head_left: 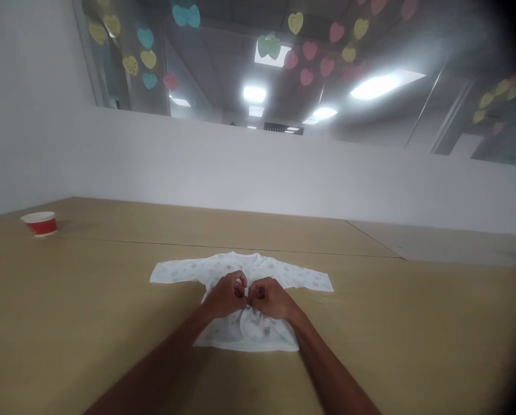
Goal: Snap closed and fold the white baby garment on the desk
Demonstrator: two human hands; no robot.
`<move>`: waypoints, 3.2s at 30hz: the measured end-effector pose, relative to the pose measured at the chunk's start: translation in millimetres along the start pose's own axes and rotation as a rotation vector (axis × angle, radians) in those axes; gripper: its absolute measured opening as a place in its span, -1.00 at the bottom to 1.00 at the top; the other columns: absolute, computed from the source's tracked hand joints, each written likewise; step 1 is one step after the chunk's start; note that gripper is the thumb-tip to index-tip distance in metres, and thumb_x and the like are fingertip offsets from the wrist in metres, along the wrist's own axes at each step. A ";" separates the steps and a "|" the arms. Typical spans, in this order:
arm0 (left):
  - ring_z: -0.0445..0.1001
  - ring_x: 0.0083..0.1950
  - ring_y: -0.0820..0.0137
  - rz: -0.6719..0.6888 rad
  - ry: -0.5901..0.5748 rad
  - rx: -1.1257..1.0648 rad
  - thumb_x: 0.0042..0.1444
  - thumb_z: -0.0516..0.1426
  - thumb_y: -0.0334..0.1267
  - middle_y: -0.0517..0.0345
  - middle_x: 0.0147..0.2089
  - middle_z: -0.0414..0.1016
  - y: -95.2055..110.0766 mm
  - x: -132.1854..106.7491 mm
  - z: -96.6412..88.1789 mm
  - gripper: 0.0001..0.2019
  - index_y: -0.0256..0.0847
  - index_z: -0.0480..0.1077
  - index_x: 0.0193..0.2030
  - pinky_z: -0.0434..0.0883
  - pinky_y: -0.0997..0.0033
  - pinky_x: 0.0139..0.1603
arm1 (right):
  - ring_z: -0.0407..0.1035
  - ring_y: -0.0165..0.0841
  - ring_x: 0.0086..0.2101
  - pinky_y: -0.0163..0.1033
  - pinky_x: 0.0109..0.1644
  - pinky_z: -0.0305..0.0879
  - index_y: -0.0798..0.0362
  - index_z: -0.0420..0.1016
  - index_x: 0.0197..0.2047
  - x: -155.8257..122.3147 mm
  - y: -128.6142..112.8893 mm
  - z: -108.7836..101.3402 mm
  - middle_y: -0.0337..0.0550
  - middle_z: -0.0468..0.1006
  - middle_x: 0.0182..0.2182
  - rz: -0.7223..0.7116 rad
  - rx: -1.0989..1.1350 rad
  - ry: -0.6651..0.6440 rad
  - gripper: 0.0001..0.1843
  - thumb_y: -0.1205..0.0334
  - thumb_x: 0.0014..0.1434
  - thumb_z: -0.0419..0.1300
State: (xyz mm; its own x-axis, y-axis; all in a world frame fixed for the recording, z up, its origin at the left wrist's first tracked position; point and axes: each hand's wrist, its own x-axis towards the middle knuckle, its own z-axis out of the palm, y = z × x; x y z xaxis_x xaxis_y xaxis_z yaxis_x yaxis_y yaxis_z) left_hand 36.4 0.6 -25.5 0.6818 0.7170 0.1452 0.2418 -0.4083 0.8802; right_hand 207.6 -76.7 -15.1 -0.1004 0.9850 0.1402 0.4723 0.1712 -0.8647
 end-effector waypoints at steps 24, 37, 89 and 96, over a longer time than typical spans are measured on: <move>0.23 -0.53 0.53 0.003 -0.047 -0.134 -0.22 0.09 -0.33 0.24 -0.54 0.38 -6.7 6.7 -7.3 -0.82 -0.26 0.30 -0.38 0.09 0.57 -0.53 | 0.20 -0.51 -0.49 -0.40 -0.42 0.06 0.15 0.42 -0.48 5.1 3.0 1.8 -0.28 0.39 -0.54 0.030 -0.056 0.109 -0.89 0.41 0.05 0.11; 0.24 -0.51 0.51 0.006 -0.045 -0.158 -0.18 0.12 -0.33 0.24 -0.51 0.37 -15.0 8.3 -5.2 -0.85 -0.26 0.30 -0.38 0.10 0.54 -0.51 | 0.22 -0.50 -0.47 -0.39 -0.42 0.03 0.11 0.44 -0.44 0.9 1.2 3.2 -0.32 0.42 -0.51 0.051 -0.250 0.072 -0.92 0.35 0.09 0.16; 0.30 -0.40 0.43 0.164 -0.083 0.374 -0.05 0.03 -0.49 0.22 -0.45 0.38 8.3 1.1 -15.7 -0.84 -0.26 0.42 -0.42 0.19 0.47 -0.35 | 0.34 -0.43 -0.41 -0.36 -0.33 0.17 0.10 0.53 -0.41 1.0 10.6 -17.5 -0.27 0.49 -0.45 0.058 -0.194 -0.008 -0.91 0.40 -0.08 0.27; 0.38 0.02 0.22 0.119 -0.176 0.431 0.09 0.18 -0.30 0.07 -0.01 0.43 15.0 -58.8 -29.9 -0.74 -0.15 0.46 -0.04 0.31 0.28 0.09 | 0.37 -0.32 -0.23 -0.25 -0.11 0.28 0.06 0.53 -0.22 -40.6 -1.1 -9.2 -0.18 0.49 -0.26 -0.029 -0.314 0.080 -0.75 0.36 -0.04 0.32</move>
State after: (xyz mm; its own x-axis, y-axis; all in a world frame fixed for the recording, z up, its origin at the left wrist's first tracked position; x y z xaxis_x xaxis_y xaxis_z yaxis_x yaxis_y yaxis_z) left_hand -20.7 -30.8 -7.3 0.8196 0.5597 0.1227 0.3937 -0.7056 0.5891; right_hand 219.3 -116.7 -15.4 -0.0543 0.9760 0.2108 0.7185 0.1848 -0.6705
